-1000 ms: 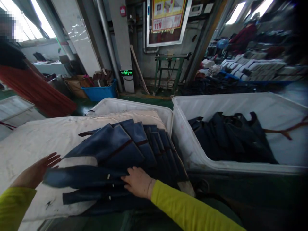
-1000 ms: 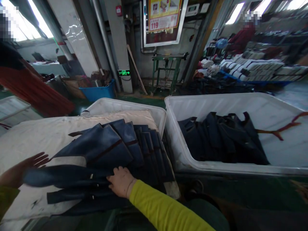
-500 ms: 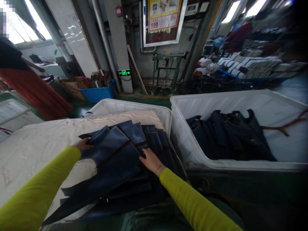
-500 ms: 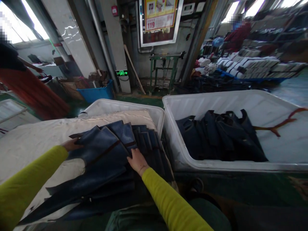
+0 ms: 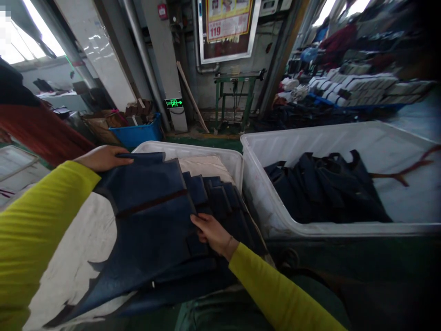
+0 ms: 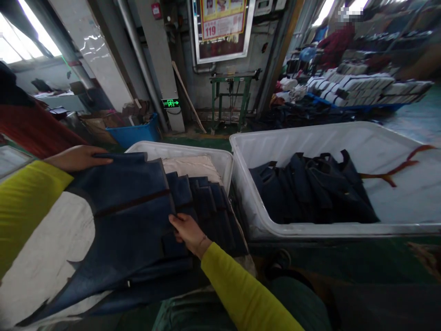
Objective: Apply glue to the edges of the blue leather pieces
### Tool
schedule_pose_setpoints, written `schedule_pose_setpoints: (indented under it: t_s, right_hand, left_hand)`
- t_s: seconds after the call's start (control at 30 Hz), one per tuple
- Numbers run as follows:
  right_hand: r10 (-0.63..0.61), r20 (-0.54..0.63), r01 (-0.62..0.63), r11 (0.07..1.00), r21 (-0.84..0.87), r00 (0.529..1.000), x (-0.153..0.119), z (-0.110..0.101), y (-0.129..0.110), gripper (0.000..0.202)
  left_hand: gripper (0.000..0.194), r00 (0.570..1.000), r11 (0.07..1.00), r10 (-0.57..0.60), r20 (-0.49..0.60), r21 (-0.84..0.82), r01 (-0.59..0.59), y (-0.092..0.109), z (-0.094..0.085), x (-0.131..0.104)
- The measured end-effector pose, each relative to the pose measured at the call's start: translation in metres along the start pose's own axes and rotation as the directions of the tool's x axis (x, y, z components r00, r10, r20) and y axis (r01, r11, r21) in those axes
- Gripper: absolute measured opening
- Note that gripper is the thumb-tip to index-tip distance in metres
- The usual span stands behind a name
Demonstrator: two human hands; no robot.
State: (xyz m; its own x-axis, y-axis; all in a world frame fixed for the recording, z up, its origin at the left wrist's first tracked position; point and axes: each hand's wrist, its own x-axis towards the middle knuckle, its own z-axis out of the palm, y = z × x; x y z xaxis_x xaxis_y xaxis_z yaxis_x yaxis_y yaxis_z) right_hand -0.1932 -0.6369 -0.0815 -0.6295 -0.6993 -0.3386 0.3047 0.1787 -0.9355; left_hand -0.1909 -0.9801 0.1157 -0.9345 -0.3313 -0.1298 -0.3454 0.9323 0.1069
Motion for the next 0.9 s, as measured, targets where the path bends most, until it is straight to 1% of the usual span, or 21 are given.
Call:
schedule_pose_setpoints:
  t_s: [0.03, 0.07, 0.1, 0.13, 0.17, 0.2, 0.23, 0.27, 0.3, 0.33, 0.37, 0.43, 0.53, 0.6, 0.7, 0.8, 0.83, 0.9]
  right_hand:
    - [-0.007, -0.010, 0.007, 1.000, 0.028, 1.000, -0.003, -0.003, 0.000, 0.027]
    - [-0.018, -0.036, 0.016, 0.999, -0.041, 0.999, -0.005, -0.006, 0.001, 0.028]
    - [-0.033, -0.072, 0.018, 0.981, -0.194, 0.997, -0.006, -0.011, 0.005, 0.029]
    - [-0.052, -0.105, 0.009, 0.928, -0.372, 0.993, -0.007, -0.015, 0.010, 0.030]
    - [-0.071, -0.129, -0.008, 0.848, -0.529, 0.989, -0.006, -0.018, 0.017, 0.030]
    - [-0.087, -0.143, -0.026, 0.765, -0.643, 0.986, -0.005, -0.021, 0.024, 0.030]
    - [-0.094, -0.151, -0.042, 0.702, -0.711, 0.984, -0.005, -0.023, 0.031, 0.029]
    - [-0.094, -0.153, -0.051, 0.668, -0.743, 0.984, -0.004, -0.023, 0.038, 0.027]
    - [-0.091, -0.151, -0.056, 0.653, -0.756, 0.984, -0.003, -0.023, 0.043, 0.025]
    - [-0.090, -0.145, -0.056, 0.630, -0.774, 0.985, -0.003, -0.022, 0.047, 0.024]
    - [-0.089, -0.136, -0.054, 0.610, -0.791, 0.987, -0.002, -0.022, 0.050, 0.024]
    - [-0.083, -0.119, -0.049, 0.581, -0.813, 0.989, -0.002, -0.021, 0.050, 0.025]
    - [-0.080, -0.112, -0.048, 0.561, -0.826, 0.990, 0.000, -0.024, 0.048, 0.025]
    - [-0.086, -0.117, -0.049, 0.563, -0.825, 0.989, 0.001, -0.029, 0.049, 0.025]
    - [-0.109, -0.142, -0.053, 0.579, -0.814, 0.984, 0.003, -0.038, 0.055, 0.022]
    - [-0.140, -0.168, -0.054, 0.589, -0.806, 0.976, 0.001, -0.042, 0.061, 0.010]
    - [-0.148, -0.172, -0.053, 0.589, -0.807, 0.974, 0.000, -0.042, 0.062, 0.009]
    - [-0.162, -0.188, -0.055, 0.598, -0.800, 0.969, -0.003, -0.042, 0.064, 0.014]
  left_hand:
    - [0.064, 0.999, 0.998, 0.043, -0.006, 0.047, -0.043, 0.006, -0.002, 0.010]
    - [0.061, 0.997, 0.993, 0.083, -0.003, 0.084, -0.083, 0.012, 0.003, 0.020]
    - [0.058, 0.994, 0.988, 0.113, 0.007, 0.104, -0.114, 0.018, 0.015, 0.030]
    - [0.055, 0.992, 0.986, 0.129, 0.018, 0.106, -0.130, 0.023, 0.031, 0.038]
    - [0.051, 0.991, 0.986, 0.123, 0.054, 0.106, -0.128, 0.028, 0.051, 0.046]
    - [0.047, 0.989, 0.986, 0.121, 0.090, 0.108, -0.131, 0.031, 0.073, 0.053]
    - [0.044, 0.985, 0.985, 0.120, 0.120, 0.109, -0.134, 0.033, 0.095, 0.059]
    - [0.043, 0.985, 0.985, 0.117, 0.128, 0.108, -0.132, 0.033, 0.116, 0.064]
    - [0.044, 0.986, 0.986, 0.112, 0.126, 0.108, -0.126, 0.031, 0.133, 0.067]
    - [0.044, 0.987, 0.987, 0.104, 0.122, 0.106, -0.117, 0.028, 0.147, 0.071]
    - [0.045, 0.989, 0.989, 0.096, 0.117, 0.102, -0.108, 0.024, 0.156, 0.073]
    - [0.050, 0.990, 0.992, 0.077, 0.122, 0.088, -0.088, 0.014, 0.164, 0.079]
    - [0.062, 0.985, 0.996, 0.053, 0.164, 0.059, -0.063, 0.002, 0.162, 0.087]
    - [0.068, 0.978, 0.998, 0.045, 0.206, 0.036, -0.053, -0.001, 0.160, 0.094]
    - [0.081, 0.965, 0.998, 0.064, 0.256, -0.011, -0.063, 0.002, 0.163, 0.105]
    - [0.093, 0.951, 0.995, 0.103, 0.290, -0.044, -0.095, 0.008, 0.167, 0.114]
    - [0.093, 0.946, 0.993, 0.113, 0.304, -0.047, -0.104, 0.010, 0.168, 0.115]
    - [0.090, 0.936, 0.992, 0.122, 0.330, -0.046, -0.114, 0.014, 0.167, 0.117]
